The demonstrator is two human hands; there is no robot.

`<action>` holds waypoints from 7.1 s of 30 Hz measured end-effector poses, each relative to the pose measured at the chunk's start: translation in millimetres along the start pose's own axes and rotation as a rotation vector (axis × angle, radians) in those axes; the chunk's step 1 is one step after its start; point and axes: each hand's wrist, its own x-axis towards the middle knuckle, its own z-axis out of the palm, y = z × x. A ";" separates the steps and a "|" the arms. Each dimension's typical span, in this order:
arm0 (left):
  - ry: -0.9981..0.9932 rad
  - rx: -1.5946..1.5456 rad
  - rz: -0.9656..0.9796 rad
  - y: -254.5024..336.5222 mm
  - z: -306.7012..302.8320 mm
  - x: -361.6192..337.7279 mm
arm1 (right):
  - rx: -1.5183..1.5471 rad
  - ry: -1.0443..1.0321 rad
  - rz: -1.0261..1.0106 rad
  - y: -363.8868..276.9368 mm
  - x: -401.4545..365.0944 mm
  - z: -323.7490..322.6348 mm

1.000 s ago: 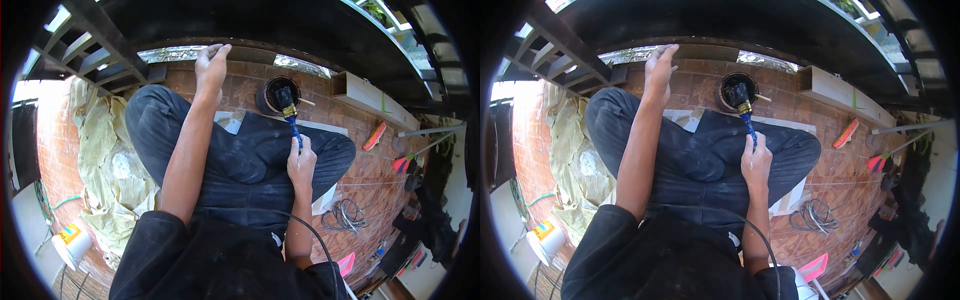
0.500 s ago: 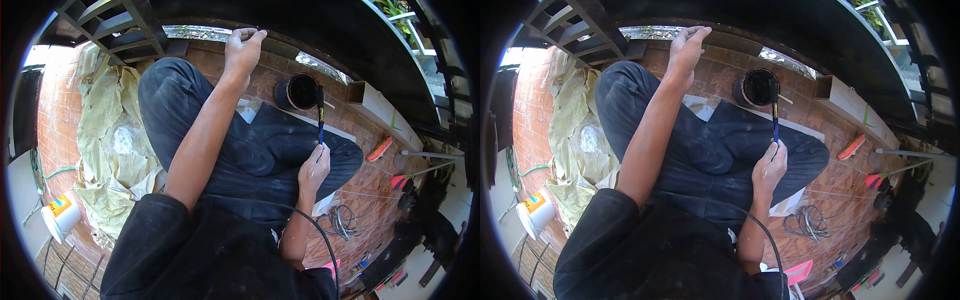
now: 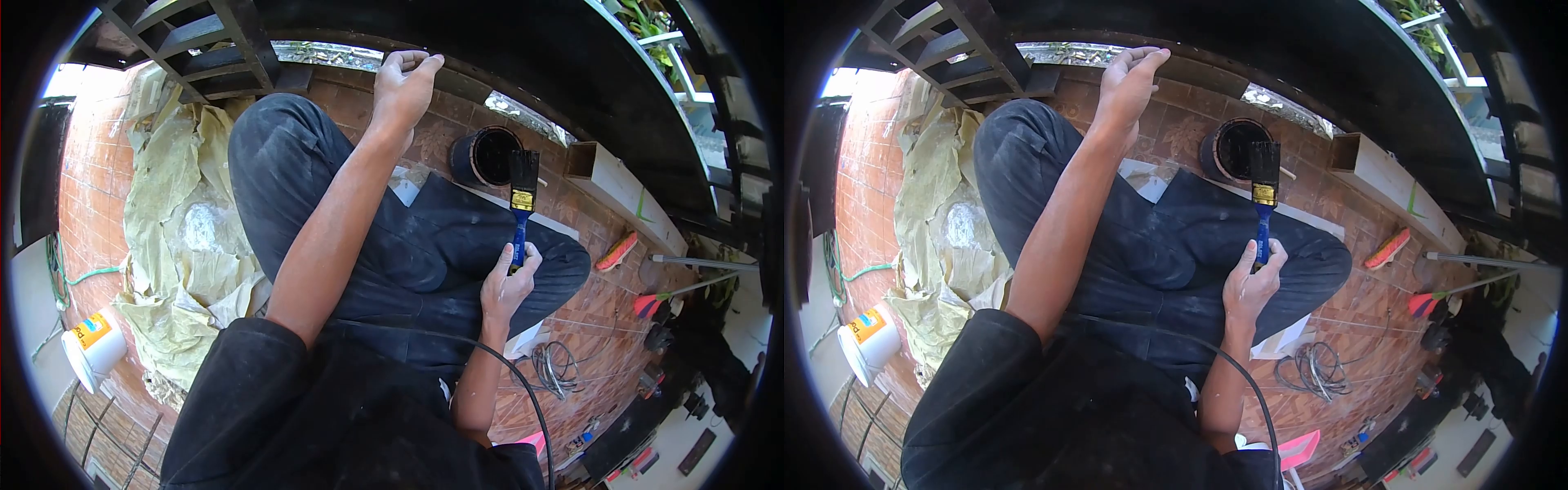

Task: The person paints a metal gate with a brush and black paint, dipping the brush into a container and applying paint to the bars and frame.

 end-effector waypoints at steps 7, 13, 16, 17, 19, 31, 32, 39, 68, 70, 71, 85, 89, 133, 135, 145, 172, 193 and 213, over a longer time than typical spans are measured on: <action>-0.012 0.028 0.018 0.6 1.6 -2.2 | 0.033 0.043 -0.120 5.6 -0.6 3.0; -0.012 -0.004 0.012 -3.3 3.3 -0.7 | 0.050 -0.033 -0.020 1.4 1.3 1.2; 0.022 0.069 0.087 -10.6 7.8 1.8 | 0.069 0.016 -0.114 0.6 3.0 1.6; 0.031 0.092 0.090 -13.5 9.6 2.0 | 0.205 -0.041 0.038 2.0 3.5 -0.4; 0.021 0.083 0.078 -10.5 10.5 0.1 | 0.338 -0.097 0.185 5.1 7.1 -1.7; -0.031 0.082 0.114 -17.3 12.2 0.2 | 1.056 -0.089 0.187 17.4 18.5 -17.1; -0.072 0.103 0.124 -19.3 10.5 -1.2 | 1.093 -0.074 0.198 17.3 21.3 -19.8; -0.120 0.022 0.140 -24.6 9.6 -1.8 | 1.130 0.109 0.282 14.3 52.2 -24.8; -0.355 0.408 0.006 -49.0 14.0 10.1 | 0.704 0.434 0.438 76.2 260.7 3.8; -0.360 0.444 -0.005 -48.0 17.5 10.1 | 0.648 0.442 0.368 73.9 265.3 4.3; -0.349 0.449 -0.014 -47.3 18.7 9.3 | 0.653 0.444 0.372 74.7 267.6 6.0; -0.554 0.120 -0.162 -36.5 30.1 3.6 | 0.461 0.391 0.486 94.3 292.4 19.5; -0.551 0.131 -0.185 -41.5 29.7 4.5 | 0.439 0.364 0.524 104.1 291.5 30.4; -0.474 -0.037 -0.135 -27.1 14.1 10.6 | 0.750 0.267 0.498 101.0 293.2 40.4; -0.476 -0.038 -0.135 -26.2 15.1 11.2 | 0.479 0.280 0.520 108.3 293.0 47.5; -0.457 -0.014 -0.103 -26.2 16.3 10.5 | 0.228 0.180 0.434 96.1 270.9 44.0; -0.446 0.059 -0.077 -24.3 22.1 7.1 | 0.163 0.155 0.571 112.8 276.0 79.6; -0.459 0.116 -0.112 -29.4 20.5 7.5 | 0.513 0.413 0.440 93.6 306.2 16.8; -0.461 0.296 -0.083 -32.5 30.0 0.4 | 0.726 0.379 0.250 119.1 323.4 -41.8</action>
